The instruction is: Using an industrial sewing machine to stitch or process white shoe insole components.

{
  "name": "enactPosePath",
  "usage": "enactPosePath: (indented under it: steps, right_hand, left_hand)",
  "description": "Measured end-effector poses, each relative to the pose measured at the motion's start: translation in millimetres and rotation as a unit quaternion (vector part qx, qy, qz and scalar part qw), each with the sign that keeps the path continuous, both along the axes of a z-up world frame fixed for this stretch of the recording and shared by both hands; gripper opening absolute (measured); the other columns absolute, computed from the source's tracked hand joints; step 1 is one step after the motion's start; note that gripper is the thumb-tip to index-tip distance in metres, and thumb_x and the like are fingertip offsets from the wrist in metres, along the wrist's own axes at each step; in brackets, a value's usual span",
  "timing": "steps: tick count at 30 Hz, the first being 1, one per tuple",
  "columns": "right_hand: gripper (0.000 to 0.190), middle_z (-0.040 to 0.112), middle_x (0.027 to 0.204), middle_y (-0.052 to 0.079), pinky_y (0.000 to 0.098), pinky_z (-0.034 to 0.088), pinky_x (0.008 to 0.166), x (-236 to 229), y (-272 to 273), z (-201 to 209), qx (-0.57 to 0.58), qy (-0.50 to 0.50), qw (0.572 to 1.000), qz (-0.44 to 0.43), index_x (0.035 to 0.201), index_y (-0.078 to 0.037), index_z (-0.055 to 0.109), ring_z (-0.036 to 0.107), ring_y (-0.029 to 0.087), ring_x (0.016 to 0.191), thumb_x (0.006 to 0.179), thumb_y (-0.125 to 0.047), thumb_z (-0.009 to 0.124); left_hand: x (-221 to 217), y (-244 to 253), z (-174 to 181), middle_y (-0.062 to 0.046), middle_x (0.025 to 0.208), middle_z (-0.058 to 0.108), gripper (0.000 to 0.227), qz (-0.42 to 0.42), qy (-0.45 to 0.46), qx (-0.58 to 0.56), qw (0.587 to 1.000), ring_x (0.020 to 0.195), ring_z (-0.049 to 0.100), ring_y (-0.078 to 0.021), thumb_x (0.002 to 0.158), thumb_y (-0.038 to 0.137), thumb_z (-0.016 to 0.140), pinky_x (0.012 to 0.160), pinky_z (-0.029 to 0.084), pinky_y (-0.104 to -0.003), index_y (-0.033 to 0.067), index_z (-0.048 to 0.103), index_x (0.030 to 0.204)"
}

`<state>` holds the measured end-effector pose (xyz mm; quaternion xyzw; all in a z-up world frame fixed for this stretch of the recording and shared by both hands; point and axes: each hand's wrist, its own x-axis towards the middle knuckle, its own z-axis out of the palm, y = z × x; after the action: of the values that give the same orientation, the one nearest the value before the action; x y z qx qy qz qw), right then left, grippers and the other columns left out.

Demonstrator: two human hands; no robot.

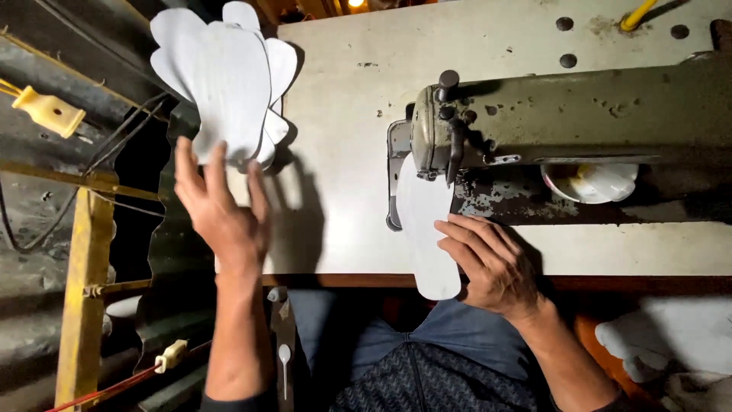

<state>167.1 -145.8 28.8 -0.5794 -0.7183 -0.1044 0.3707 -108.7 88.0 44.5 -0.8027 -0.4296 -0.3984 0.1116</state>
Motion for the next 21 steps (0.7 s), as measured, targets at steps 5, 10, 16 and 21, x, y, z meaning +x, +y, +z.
enactPosePath:
  steps: [5,10,16,21]
  right_hand:
    - [0.016,0.075,0.114,0.011,0.0464,0.057,0.099,0,0,-12,0.0,-0.001,1.0,-0.004,0.096,-0.005,0.074,0.07,0.032,0.111,0.1,-0.011,0.06]
    - [0.017,0.075,0.118,0.012,0.0499,0.056,0.101,-3,-2,-15,-0.011,0.025,1.0,0.01,0.101,-0.005,0.075,0.069,0.034,0.116,0.087,-0.015,0.074]
    - [0.035,0.073,0.123,0.012,0.0494,0.056,0.103,1,-3,-1,-0.02,0.001,0.999,0.025,0.103,-0.006,0.073,0.069,0.033,0.119,0.078,-0.027,0.082]
    - [0.037,0.072,0.126,0.019,0.05,0.056,0.102,8,-7,-10,-0.026,-0.018,0.999,0.034,0.109,0.001,0.074,0.069,0.036,0.12,0.086,-0.024,0.062]
  left_hand:
    - [6,-69,-35,-0.026,0.147,0.05,0.031,-0.042,-0.052,-0.055,0.996,0.129,0.059,-0.0454,0.098,0.014,0.077,0.103,0.052,-0.052,0.0027,0.07,0.126]
    - [22,-112,-59,-0.022,0.14,0.056,0.025,-0.156,-0.113,-0.176,0.965,0.131,0.057,-0.0383,0.096,0.014,0.073,0.103,0.054,-0.044,0.0075,0.07,0.119]
    - [67,-143,-24,-0.023,0.135,0.065,0.061,-0.362,-0.072,-0.249,0.895,0.132,0.057,-0.0476,0.075,0.042,0.09,0.112,0.044,-0.06,0.0089,0.073,0.124]
    - [73,-147,-12,-0.021,0.148,0.054,0.056,-0.405,0.043,-0.265,0.874,0.143,0.046,-0.044,0.092,0.048,0.071,0.112,0.039,-0.058,0.0109,0.063,0.133]
